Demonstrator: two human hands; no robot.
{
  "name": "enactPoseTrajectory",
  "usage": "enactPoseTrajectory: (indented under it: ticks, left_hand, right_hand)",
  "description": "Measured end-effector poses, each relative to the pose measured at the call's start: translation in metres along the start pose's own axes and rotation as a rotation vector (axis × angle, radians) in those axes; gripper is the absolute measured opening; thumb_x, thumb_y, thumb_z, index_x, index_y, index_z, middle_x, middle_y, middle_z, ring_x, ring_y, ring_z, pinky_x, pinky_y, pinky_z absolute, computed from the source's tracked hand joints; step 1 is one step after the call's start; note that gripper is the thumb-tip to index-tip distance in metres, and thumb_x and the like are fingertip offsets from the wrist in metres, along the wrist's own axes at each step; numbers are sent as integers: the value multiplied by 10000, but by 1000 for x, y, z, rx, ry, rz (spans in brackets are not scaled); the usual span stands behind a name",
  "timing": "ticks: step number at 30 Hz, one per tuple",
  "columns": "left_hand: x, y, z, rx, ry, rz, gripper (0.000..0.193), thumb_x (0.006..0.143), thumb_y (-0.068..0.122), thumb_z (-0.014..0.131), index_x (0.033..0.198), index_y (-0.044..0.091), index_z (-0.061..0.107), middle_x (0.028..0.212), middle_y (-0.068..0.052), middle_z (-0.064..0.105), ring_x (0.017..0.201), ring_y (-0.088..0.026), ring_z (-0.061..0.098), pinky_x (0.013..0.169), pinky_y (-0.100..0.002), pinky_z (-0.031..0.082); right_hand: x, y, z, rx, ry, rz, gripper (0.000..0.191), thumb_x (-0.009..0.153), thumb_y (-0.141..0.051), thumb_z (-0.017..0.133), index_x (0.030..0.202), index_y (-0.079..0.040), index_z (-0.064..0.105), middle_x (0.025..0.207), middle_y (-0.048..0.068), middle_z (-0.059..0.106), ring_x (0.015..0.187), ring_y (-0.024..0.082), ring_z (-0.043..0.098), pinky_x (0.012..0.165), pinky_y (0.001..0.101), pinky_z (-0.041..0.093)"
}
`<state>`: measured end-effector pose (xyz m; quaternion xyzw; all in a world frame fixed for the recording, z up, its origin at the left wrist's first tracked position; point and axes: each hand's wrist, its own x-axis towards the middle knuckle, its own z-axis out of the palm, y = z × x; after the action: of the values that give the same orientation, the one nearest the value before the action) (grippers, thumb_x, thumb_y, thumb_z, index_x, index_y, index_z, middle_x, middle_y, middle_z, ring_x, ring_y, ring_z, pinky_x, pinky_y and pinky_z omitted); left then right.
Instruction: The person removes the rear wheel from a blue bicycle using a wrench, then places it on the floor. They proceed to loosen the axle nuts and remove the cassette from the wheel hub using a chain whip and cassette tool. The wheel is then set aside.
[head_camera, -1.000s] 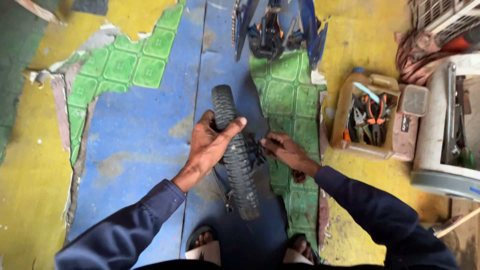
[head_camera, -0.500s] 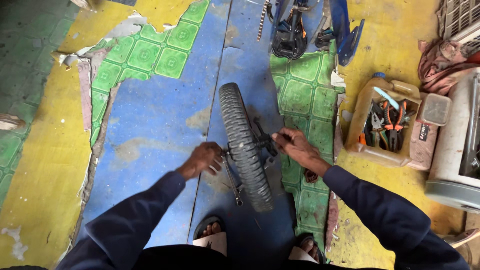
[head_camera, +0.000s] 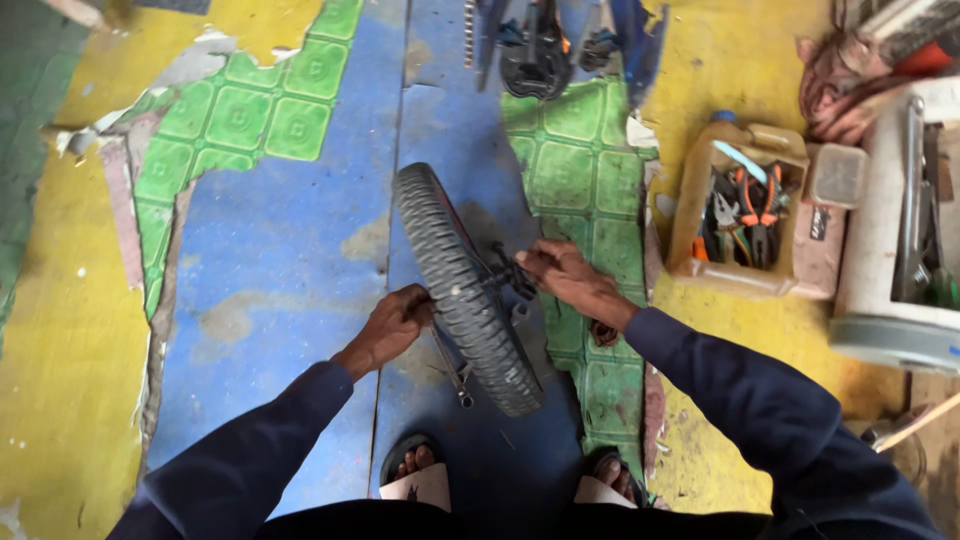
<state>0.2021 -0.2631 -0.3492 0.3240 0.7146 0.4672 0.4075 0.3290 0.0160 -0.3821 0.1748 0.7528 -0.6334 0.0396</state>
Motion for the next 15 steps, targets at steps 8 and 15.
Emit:
enactPoseTrajectory:
  ticks: [8, 15]
  left_hand:
    - [1, 0, -7, -272, -19, 57, 308, 1007, 175, 554, 1265, 19, 616, 1085, -13, 659, 945, -134, 572, 833, -315, 489]
    - [3, -9, -10, -63, 88, -174, 178, 987, 116, 557, 1060, -20, 646, 806, -24, 483, 709, -120, 400, 617, -324, 397]
  right_hand:
    - [6, 6, 5, 54, -28, -78, 286, 1026, -277, 650, 878, -37, 606, 696, -27, 512, 633, 65, 447, 563, 290, 416]
    - [5, 8, 11, 113, -15, -96, 175, 1010, -213, 645, 932, -57, 634, 725, -56, 514, 649, 44, 437, 561, 279, 405]
